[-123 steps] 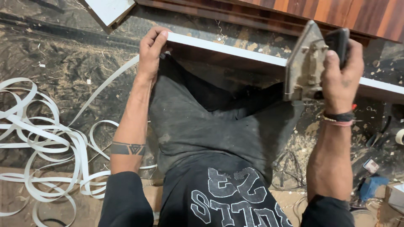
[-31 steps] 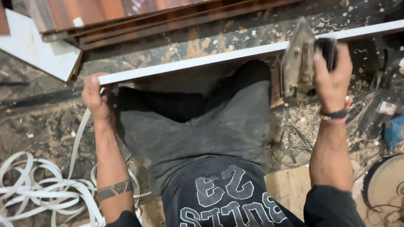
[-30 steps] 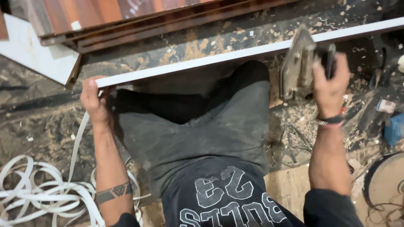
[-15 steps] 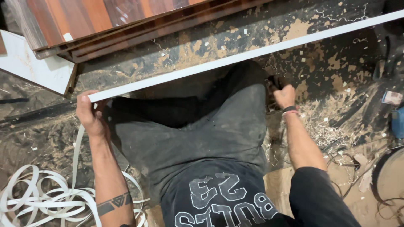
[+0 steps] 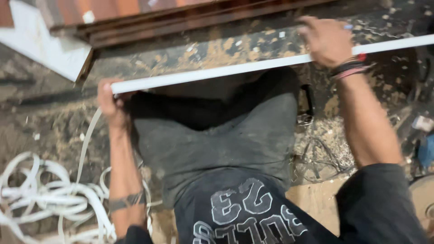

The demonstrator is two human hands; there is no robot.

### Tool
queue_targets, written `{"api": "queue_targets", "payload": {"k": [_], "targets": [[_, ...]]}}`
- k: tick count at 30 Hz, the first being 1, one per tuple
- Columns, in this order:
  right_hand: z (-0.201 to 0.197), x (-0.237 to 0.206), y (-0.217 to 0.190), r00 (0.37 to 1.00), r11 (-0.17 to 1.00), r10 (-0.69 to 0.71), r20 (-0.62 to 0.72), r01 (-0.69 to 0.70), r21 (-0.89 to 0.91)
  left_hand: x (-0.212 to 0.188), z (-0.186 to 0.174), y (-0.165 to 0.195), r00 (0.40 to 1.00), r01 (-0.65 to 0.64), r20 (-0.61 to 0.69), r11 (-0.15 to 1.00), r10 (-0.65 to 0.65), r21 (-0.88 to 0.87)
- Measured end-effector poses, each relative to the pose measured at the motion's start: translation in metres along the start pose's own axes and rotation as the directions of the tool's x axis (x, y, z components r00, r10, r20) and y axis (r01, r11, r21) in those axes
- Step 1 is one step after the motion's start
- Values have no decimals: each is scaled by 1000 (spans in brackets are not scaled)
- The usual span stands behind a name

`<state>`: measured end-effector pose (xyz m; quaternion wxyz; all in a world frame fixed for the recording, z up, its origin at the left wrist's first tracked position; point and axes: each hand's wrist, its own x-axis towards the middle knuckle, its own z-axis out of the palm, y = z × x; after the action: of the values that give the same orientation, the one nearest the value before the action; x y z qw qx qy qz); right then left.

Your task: The person sits on the workshop floor and applies white edge banding tape to the front edge of a wooden board resting on their lap. They press the tape along the edge, run a heated hand iron over it to activate the adhesive, and press and smooth the tape down by hand along the length of the board.

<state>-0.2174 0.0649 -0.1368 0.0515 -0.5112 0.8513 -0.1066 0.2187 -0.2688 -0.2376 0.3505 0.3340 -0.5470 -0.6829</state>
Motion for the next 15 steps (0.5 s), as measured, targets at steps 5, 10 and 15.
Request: {"api": "queue_targets", "payload": {"k": [5, 10, 15], "targets": [[82, 75, -221, 995, 947, -97, 27, 84, 309, -1, 2, -1, 999, 14, 50, 993, -8, -116], [124, 141, -379, 971, 940, -237, -9, 232, 250, 2, -5, -13, 999, -5, 31, 973, 12, -231], [118, 145, -388, 966, 867, -225, -128, 258, 425, 14, -15, -3, 997, -62, 52, 996, 59, 60]]}}
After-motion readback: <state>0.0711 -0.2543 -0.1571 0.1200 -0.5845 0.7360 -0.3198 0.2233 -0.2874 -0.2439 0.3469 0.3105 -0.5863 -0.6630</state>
